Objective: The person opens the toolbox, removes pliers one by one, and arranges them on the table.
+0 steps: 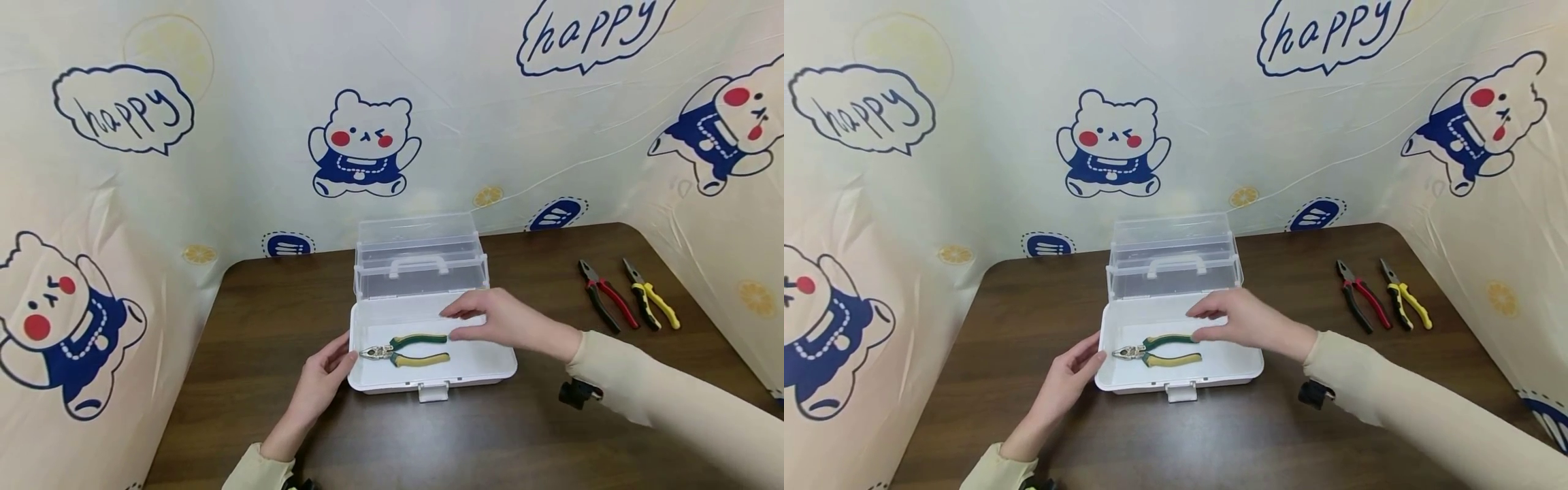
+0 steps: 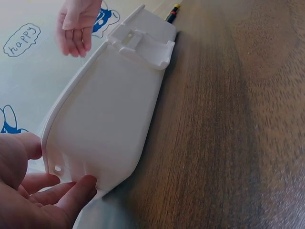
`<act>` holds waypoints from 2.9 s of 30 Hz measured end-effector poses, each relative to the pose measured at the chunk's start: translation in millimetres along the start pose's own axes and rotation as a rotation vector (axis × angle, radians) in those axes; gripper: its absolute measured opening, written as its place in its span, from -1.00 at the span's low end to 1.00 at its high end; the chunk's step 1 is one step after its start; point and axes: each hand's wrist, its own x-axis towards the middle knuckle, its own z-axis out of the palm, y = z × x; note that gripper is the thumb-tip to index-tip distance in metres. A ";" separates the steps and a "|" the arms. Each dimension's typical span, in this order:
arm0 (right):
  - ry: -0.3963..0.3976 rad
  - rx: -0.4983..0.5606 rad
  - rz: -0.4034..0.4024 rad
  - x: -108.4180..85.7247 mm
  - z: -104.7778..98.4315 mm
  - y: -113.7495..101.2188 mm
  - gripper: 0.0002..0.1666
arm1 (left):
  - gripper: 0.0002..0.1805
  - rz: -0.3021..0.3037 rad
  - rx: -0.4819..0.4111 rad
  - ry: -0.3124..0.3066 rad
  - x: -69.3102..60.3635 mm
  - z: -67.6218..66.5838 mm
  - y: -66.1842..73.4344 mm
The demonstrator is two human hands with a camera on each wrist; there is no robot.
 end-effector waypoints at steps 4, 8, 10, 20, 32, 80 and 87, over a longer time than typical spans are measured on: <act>-0.118 -0.016 -0.055 12.3 23.5 -3.3 -0.53 | -0.47 -0.002 0.008 -0.003 -1.3 -0.2 -0.1; -0.186 -0.077 -0.069 22.5 48.7 -3.4 -0.46 | -0.48 0.003 -0.004 0.003 -1.8 -0.2 -1.5; -0.187 -0.104 -0.065 26.1 59.9 -2.0 -0.45 | -0.48 0.007 -0.021 0.001 -1.5 0.3 -2.5; -0.184 -0.234 -0.066 41.5 89.7 3.5 -0.49 | -0.49 0.006 -0.054 0.015 -1.3 1.2 -5.1; -0.211 -0.408 -0.025 48.4 98.9 2.1 -0.47 | -0.49 0.002 -0.052 0.009 1.5 1.8 -4.9; 0.290 -0.173 0.534 -92.6 -34.6 34.7 -0.22 | -0.47 0.012 -0.025 -0.003 0.9 -0.6 -3.7; 0.283 -0.177 0.696 -110.6 -39.0 87.6 -0.13 | -0.47 0.007 -0.014 -0.008 1.2 -1.7 -3.1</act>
